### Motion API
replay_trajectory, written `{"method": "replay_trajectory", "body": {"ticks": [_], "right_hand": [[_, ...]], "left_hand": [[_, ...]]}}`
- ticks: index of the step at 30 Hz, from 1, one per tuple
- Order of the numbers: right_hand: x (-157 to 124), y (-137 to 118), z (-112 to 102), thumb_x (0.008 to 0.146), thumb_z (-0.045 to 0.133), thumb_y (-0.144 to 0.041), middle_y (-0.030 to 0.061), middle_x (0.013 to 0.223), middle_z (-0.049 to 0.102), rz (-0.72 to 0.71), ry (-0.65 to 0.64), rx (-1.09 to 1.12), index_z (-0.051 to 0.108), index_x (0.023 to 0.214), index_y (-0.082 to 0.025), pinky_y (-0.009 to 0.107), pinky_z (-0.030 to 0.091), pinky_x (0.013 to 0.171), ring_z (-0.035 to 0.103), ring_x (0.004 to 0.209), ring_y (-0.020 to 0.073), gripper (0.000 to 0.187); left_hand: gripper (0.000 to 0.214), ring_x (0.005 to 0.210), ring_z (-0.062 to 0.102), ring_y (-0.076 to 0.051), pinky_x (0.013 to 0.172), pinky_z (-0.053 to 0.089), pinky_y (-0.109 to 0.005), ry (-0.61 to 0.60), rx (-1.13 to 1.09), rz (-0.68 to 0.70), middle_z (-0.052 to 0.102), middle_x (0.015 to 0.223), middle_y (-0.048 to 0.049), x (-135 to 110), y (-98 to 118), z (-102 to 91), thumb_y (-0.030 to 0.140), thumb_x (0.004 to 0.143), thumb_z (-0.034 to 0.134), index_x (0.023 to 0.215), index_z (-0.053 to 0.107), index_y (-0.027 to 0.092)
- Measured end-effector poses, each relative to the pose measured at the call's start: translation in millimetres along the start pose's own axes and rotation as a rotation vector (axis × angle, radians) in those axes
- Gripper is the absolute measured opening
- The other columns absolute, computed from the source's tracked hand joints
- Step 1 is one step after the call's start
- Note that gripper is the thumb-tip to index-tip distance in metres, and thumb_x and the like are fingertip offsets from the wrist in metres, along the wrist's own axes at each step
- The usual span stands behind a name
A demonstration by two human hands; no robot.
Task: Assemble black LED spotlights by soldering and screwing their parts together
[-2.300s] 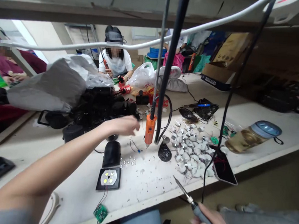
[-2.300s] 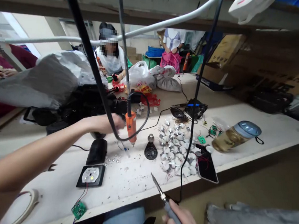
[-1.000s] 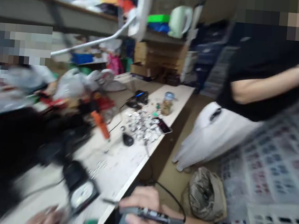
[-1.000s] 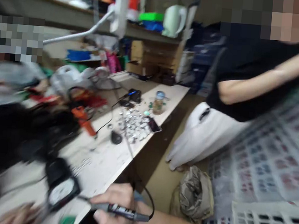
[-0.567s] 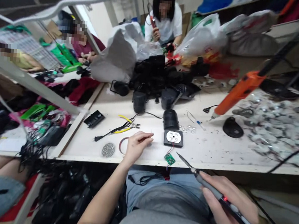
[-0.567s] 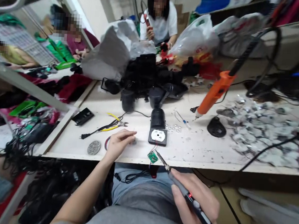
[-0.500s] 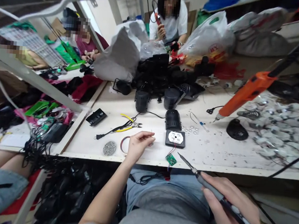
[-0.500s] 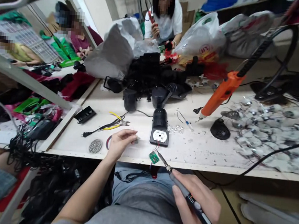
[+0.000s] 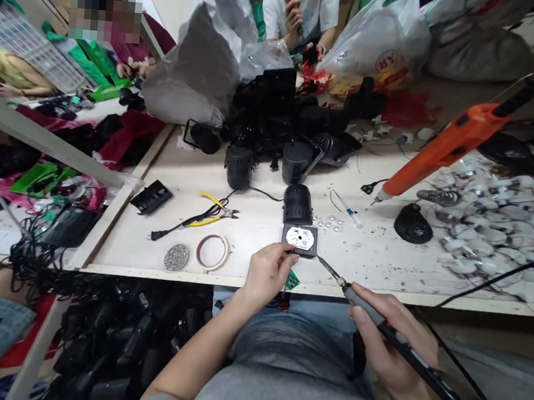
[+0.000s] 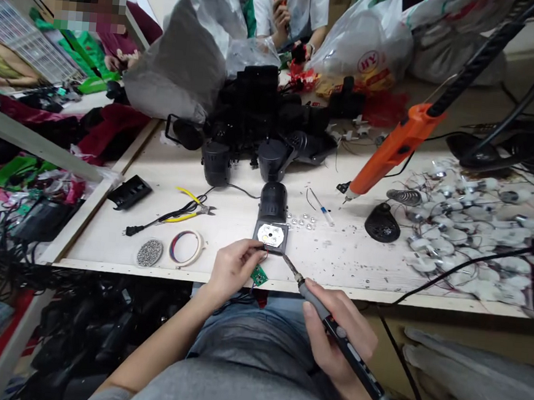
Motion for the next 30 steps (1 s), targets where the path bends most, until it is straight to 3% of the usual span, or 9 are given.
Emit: {"method": "replay_trajectory", "body": {"ticks": [10, 20, 30], "right_hand": [[12, 7, 9, 0.091, 0.06, -0.012, 0.0034, 0.085, 0.075, -0.018, -0.079, 0.095, 0.068, 0.12, -0.021, 0.025, 0.059, 0.061, 0.07, 0.069, 0.0147, 0.031], [16, 12, 28, 0.091, 0.06, -0.012, 0.0033, 0.085, 0.075, 0.002, -0.147, 0.099, 0.068, 0.121, -0.02, 0.026, 0.059, 0.063, 0.071, 0.07, 0.0151, 0.032], [23, 12, 31, 0.091, 0.061, -0.014, 0.0008, 0.077, 0.074, 0.005, -0.098, 0.072, 0.071, 0.114, -0.022, 0.025, 0.058, 0.06, 0.07, 0.065, 0.0146, 0.026]], "left_hand": [[0.018, 0.069, 0.068, -0.017, 0.067, 0.052, -0.027, 0.158, 0.431, 0.342, 0.072, 0.076, -0.005, -16, 32, 6.6, 0.022, 0.099, 0.053, 0.092, 0.07, 0.019], [0.018, 0.067, 0.067, -0.016, 0.065, 0.051, -0.028, 0.18, 0.432, 0.354, 0.073, 0.076, -0.0038, -18, 35, 9.7, 0.021, 0.1, 0.052, 0.091, 0.067, 0.018], [0.012, 0.062, 0.065, -0.016, 0.058, 0.049, -0.028, 0.213, 0.428, 0.431, 0.068, 0.07, -0.0019, -16, 41, 8.3, 0.019, 0.099, 0.054, 0.091, 0.062, 0.016]]}}
Point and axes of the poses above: each hand's wrist, its own x-axis towards the middle knuckle, its own z-axis out of the palm, y = z × x, the point moved 9 cm from there along x, towards the middle knuckle
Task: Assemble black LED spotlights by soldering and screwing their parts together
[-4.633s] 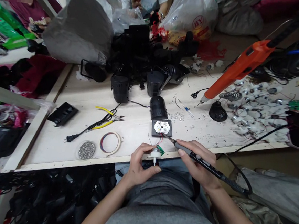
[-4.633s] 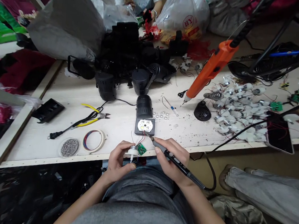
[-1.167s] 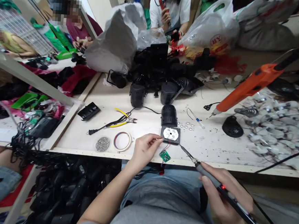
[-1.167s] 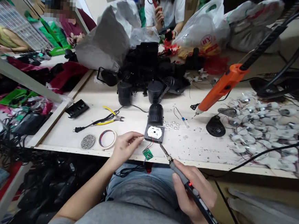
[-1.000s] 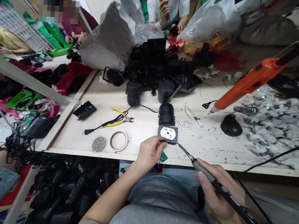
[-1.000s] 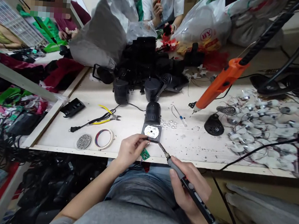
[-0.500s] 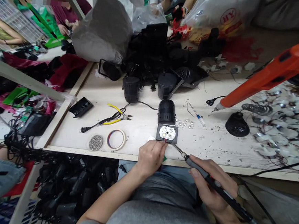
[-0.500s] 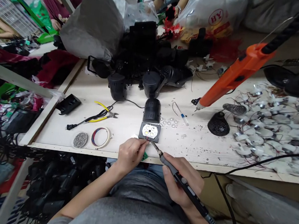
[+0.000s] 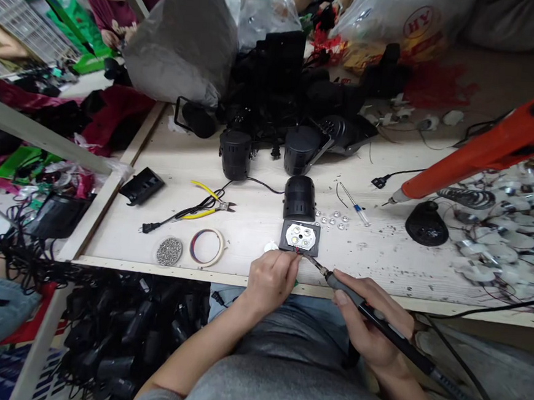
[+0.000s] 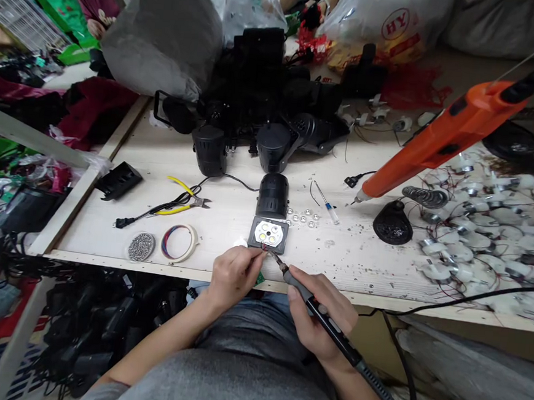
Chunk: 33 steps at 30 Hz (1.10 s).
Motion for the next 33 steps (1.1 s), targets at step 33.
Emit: {"method": "replay_trajectory", "body": {"ticks": [33], "right_hand": [[-4, 16, 1, 0.089, 0.064, -0.014, 0.0009, 0.085, 0.076, 0.066, -0.011, 0.048, 0.07, 0.118, -0.024, 0.026, 0.06, 0.066, 0.072, 0.069, 0.0149, 0.032]], "left_hand": [[0.023, 0.053, 0.056, -0.012, 0.052, 0.039, -0.026, 0.06, 0.137, -0.106, 0.058, 0.058, 0.0021, 6, 3, 0.7, 0.016, 0.094, 0.054, 0.071, 0.055, 0.02]]}}
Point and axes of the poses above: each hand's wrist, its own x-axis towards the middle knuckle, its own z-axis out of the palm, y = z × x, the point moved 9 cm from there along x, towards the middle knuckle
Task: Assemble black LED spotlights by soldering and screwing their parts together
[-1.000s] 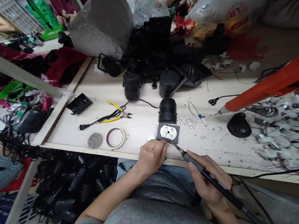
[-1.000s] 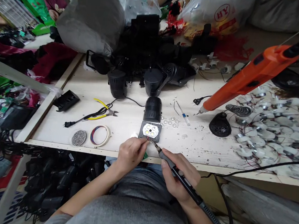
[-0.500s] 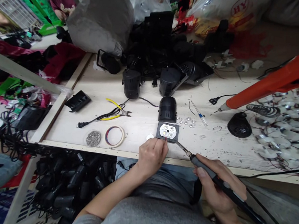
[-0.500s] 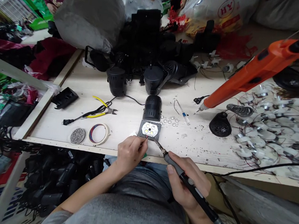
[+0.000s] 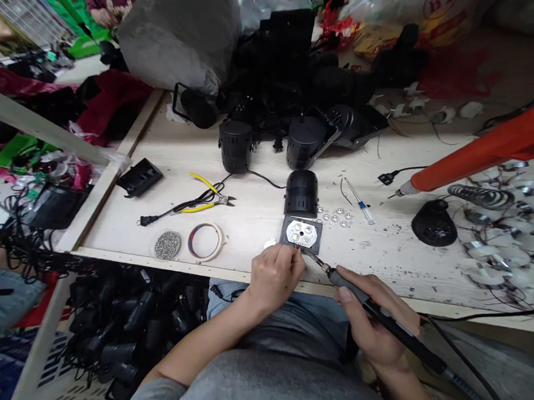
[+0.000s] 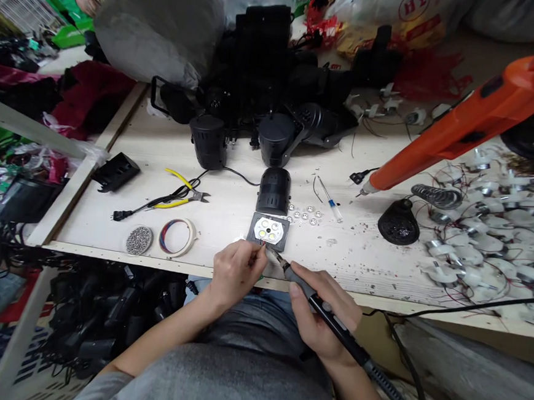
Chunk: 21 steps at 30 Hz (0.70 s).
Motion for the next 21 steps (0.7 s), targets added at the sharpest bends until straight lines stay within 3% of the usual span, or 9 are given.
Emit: {"method": "replay_trajectory", "body": {"ticks": [21], "right_hand": [[6.4, -1.6, 5.1, 0.09, 0.063, -0.013, 0.0021, 0.086, 0.077, -0.004, -0.022, -0.014, 0.071, 0.116, -0.022, 0.026, 0.061, 0.065, 0.072, 0.07, 0.0152, 0.028]], "left_hand": [[0.024, 0.053, 0.055, -0.011, 0.051, 0.039, -0.023, -0.024, 0.0, -0.007, 0.057, 0.057, 0.0026, -0.1, -1.2, 1.3, 0.014, 0.093, 0.053, 0.069, 0.052, 0.02]]}}
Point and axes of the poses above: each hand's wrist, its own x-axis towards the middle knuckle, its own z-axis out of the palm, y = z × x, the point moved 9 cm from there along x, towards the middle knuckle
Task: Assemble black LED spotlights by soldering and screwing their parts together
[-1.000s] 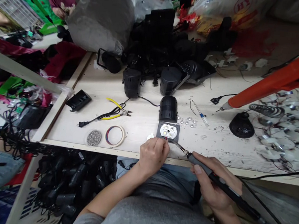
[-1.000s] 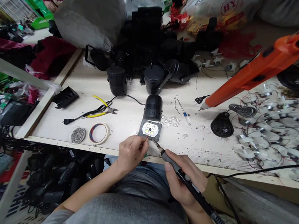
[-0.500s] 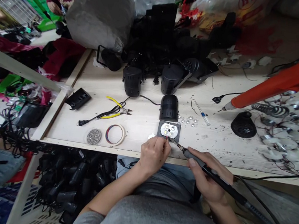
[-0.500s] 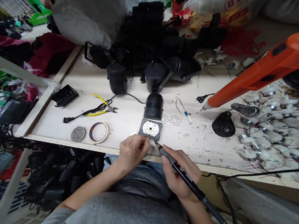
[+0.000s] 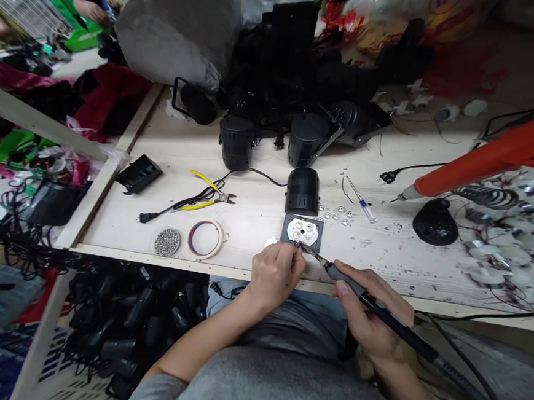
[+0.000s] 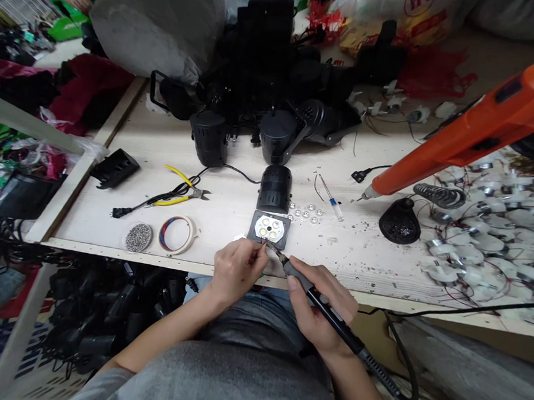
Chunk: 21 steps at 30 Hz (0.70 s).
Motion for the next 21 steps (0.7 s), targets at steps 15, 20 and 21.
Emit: {"method": "replay_trajectory", "body": {"ticks": [15, 20, 21], "right_hand": [[0.9, 0.2, 1.9, 0.089, 0.063, -0.012, 0.002, 0.083, 0.075, -0.027, -0.007, 0.002, 0.071, 0.115, -0.023, 0.027, 0.06, 0.062, 0.071, 0.068, 0.0156, 0.029], [5.8, -6.0, 0.4, 0.088, 0.063, -0.01, 0.0043, 0.089, 0.077, -0.055, -0.009, 0.029, 0.072, 0.111, -0.021, 0.027, 0.06, 0.063, 0.072, 0.072, 0.0168, 0.027], [6.6, -7.0, 0.4, 0.088, 0.063, -0.01, 0.0048, 0.09, 0.077, -0.061, -0.012, 0.031, 0.072, 0.111, -0.021, 0.028, 0.06, 0.064, 0.072, 0.073, 0.0169, 0.027]], "left_hand": [[0.021, 0.052, 0.055, -0.011, 0.05, 0.038, -0.023, -0.005, -0.025, -0.012, 0.057, 0.057, 0.0028, -0.2, -1.2, 1.9, 0.012, 0.088, 0.055, 0.069, 0.052, 0.02], [0.02, 0.052, 0.054, -0.011, 0.051, 0.037, -0.023, 0.001, -0.021, -0.007, 0.057, 0.057, 0.0032, 0.1, -1.0, 1.6, 0.012, 0.088, 0.056, 0.07, 0.053, 0.021], [0.02, 0.052, 0.054, -0.011, 0.051, 0.037, -0.023, 0.005, -0.025, -0.002, 0.056, 0.057, 0.0032, 0.3, -0.6, 1.0, 0.012, 0.088, 0.056, 0.07, 0.053, 0.021]]}}
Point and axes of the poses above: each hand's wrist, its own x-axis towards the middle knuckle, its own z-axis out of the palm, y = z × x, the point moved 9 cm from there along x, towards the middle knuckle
